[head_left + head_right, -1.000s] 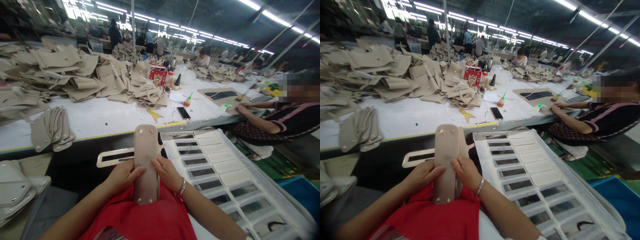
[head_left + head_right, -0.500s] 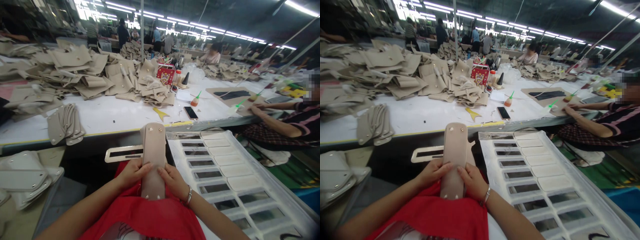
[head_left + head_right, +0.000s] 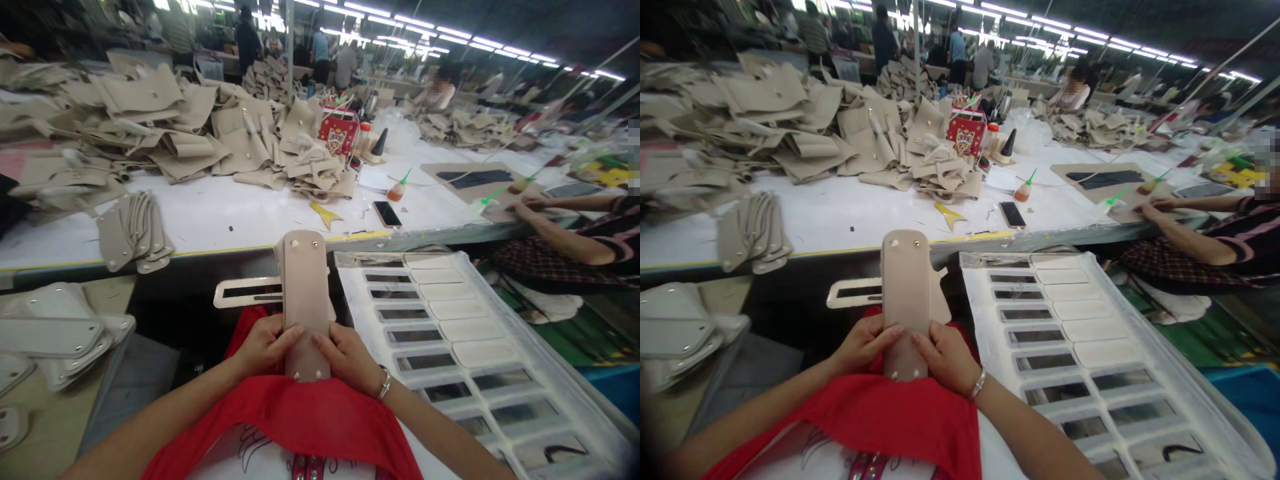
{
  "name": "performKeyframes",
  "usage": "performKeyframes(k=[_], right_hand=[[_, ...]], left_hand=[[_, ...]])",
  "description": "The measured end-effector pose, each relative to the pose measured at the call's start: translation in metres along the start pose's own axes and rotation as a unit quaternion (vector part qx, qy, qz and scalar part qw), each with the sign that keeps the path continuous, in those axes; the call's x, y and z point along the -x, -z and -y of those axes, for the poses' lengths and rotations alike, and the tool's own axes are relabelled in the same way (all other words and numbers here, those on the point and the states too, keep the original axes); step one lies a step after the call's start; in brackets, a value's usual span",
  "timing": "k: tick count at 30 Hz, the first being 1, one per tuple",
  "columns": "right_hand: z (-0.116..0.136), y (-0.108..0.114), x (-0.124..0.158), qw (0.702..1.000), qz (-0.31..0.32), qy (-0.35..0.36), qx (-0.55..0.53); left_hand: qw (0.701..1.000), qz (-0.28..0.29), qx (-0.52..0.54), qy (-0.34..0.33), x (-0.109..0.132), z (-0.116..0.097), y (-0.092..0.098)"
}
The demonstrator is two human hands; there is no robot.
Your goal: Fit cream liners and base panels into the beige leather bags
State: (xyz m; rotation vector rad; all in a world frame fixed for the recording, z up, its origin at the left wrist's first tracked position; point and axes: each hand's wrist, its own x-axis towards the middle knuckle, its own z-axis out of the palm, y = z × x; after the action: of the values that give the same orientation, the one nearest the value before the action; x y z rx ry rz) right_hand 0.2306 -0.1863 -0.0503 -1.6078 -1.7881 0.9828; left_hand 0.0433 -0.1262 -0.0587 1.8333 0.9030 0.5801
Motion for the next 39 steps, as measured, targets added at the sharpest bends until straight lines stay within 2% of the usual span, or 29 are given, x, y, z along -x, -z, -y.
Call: performKeyframes(k=[2,6,7,9,11,15,20,23,27,29,32,34,36,39], right_hand=[[-0.002,-0.003,0.002,0.999,-0.007,0.007,-0.03],[-0.001,-0.004,0.003,0.996,0.009,0.026,-0.09],[-0.001,-0.003,0.003,0.995,0.022,0.031,-0.089],[0.001,0.0,0.002,0.995,0.055,0.044,-0.076],[0.002,0.002,0.001,0.993,0.078,0.052,-0.074],[0.0,-0.003,0.0,0.99,0.059,0.043,-0.125],[0.0,-0.009,-0.002,0.996,0.004,0.013,-0.09],[0.008,0.002,-0.017,0.999,-0.032,-0.013,-0.028],[0.023,0.021,-0.045,0.997,-0.059,0.021,-0.042],[0.026,0.023,-0.054,0.995,-0.052,0.035,-0.072],[0.025,0.017,-0.057,0.987,-0.056,0.037,-0.144],[0.023,0.014,-0.058,0.983,-0.057,0.033,-0.173],[0.024,0.018,-0.062,0.985,-0.04,0.028,-0.164],[0.028,0.03,-0.074,0.992,-0.03,0.025,-0.123]], left_hand=[[1.0,0.016,-0.003,-0.005,0.002,0.003,0.001],[0.988,0.146,0.041,0.012,0.011,0.008,0.001],[0.985,0.163,0.059,0.021,0.014,0.009,-0.001],[0.984,0.153,0.088,0.028,0.019,0.01,-0.005],[0.989,0.116,0.089,0.024,0.023,0.011,-0.009],[0.991,0.094,0.082,0.044,0.022,0.014,-0.01],[0.983,0.117,0.142,0.03,0.016,0.014,-0.005],[0.971,0.153,0.18,0.033,0.013,0.008,-0.001],[0.959,0.218,0.181,0.014,0.005,0.001,0.01],[0.971,0.188,0.148,0.01,-0.001,-0.003,0.018],[0.996,0.017,0.076,0.033,-0.013,-0.01,0.03],[0.996,-0.077,0.014,0.037,-0.021,-0.015,0.034],[0.993,-0.11,-0.037,0.016,-0.026,-0.019,0.036],[0.992,-0.109,-0.063,-0.015,-0.031,-0.024,0.037]])
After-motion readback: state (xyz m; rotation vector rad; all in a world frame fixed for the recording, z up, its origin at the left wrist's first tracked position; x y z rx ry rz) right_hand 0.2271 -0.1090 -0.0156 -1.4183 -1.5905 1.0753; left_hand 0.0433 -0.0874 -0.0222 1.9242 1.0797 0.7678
